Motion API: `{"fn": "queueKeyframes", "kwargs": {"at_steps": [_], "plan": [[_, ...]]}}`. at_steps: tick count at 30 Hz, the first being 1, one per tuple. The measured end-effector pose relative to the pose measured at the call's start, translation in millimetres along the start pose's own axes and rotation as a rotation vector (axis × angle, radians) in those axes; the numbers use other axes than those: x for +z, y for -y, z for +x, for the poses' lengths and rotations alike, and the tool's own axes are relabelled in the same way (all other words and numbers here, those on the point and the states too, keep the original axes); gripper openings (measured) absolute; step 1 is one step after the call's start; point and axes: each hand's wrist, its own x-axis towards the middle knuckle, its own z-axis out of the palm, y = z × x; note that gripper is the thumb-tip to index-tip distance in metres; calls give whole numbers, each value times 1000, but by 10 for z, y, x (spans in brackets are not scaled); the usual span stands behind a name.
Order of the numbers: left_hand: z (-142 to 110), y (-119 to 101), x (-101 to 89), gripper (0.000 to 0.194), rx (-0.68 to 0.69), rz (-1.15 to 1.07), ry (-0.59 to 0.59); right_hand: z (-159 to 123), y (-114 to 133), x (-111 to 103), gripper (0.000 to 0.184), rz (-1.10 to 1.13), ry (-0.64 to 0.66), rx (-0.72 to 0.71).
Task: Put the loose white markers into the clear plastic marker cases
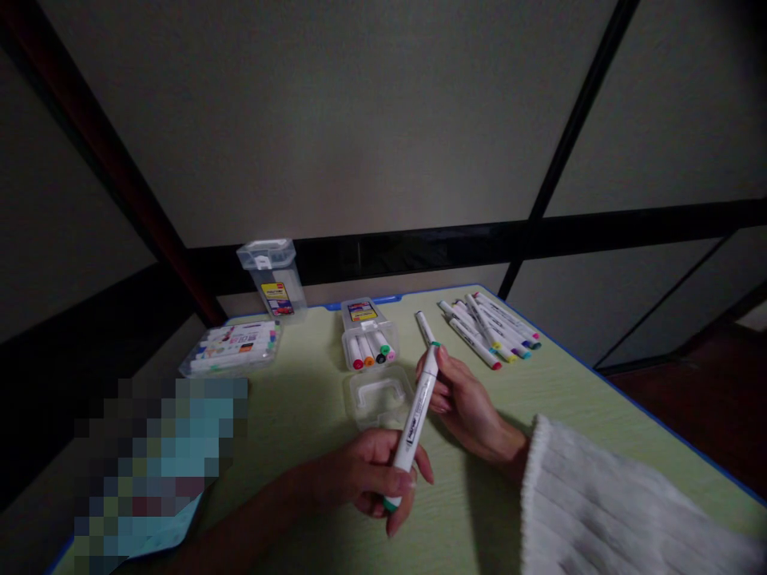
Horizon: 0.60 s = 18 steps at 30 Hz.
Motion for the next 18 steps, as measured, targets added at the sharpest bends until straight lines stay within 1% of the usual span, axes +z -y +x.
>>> {"fn": "queueKeyframes", "kwargs": {"at_steps": [6, 13, 16, 18], "plan": [[5, 10, -26, 44, 22, 9, -28, -2, -2, 16, 37, -58, -15, -47], [-7, 6, -30, 46, 61, 6, -37, 1, -2, 20, 41, -162, -38, -65], [1, 18, -35, 48, 87, -9, -46, -6, -11, 8, 36, -199, -5, -66], [6, 26, -38, 47, 101, -11, -40, -11, -17, -2, 33, -228, 44, -50]]}}
